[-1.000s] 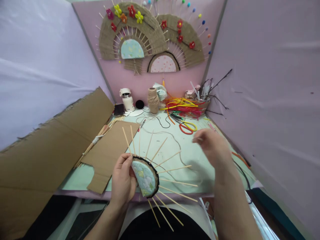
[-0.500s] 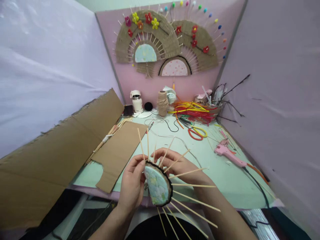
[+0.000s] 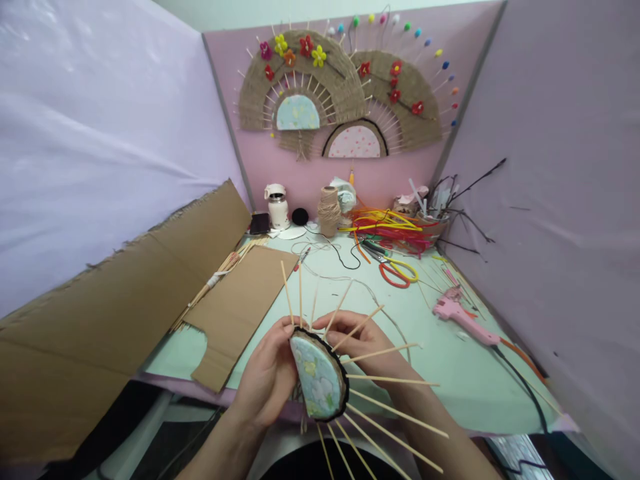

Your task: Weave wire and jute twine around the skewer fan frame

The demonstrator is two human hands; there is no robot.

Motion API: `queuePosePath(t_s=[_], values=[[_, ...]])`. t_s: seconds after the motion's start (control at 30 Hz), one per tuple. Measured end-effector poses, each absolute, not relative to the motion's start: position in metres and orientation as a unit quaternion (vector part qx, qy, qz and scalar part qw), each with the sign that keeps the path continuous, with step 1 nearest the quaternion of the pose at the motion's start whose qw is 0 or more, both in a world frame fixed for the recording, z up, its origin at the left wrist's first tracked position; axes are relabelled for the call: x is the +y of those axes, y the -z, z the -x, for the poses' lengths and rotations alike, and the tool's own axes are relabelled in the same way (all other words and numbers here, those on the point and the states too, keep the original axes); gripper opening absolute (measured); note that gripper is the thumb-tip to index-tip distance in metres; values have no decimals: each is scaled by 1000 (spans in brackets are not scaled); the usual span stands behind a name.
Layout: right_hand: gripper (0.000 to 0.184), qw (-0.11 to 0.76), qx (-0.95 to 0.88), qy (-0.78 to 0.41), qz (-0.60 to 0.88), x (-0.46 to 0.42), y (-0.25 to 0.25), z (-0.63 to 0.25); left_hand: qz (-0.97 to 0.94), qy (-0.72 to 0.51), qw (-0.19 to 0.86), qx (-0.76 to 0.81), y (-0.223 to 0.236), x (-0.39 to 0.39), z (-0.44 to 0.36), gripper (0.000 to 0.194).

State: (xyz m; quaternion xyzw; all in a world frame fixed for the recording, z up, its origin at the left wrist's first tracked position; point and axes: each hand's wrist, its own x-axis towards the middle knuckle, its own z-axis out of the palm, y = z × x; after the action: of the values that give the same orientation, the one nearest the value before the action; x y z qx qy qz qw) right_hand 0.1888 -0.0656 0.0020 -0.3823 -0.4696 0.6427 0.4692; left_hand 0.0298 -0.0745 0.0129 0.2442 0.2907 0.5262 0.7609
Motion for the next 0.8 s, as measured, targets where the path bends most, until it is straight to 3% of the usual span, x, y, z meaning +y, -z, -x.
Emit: queuePosePath(t_s=[0.27, 0.47, 0.8], values=[[22, 476, -451, -642, 396, -72, 1, -187, -256, -523, 762, 283, -10, -76, -30, 9], [25, 477, -447, -641, 404, -73, -1, -185, -234, -526, 774, 265, -12, -78, -31, 22], [25, 474, -456, -639, 399, -73, -2, -185, -234, -561, 728, 317, -12, -78, -39, 11]])
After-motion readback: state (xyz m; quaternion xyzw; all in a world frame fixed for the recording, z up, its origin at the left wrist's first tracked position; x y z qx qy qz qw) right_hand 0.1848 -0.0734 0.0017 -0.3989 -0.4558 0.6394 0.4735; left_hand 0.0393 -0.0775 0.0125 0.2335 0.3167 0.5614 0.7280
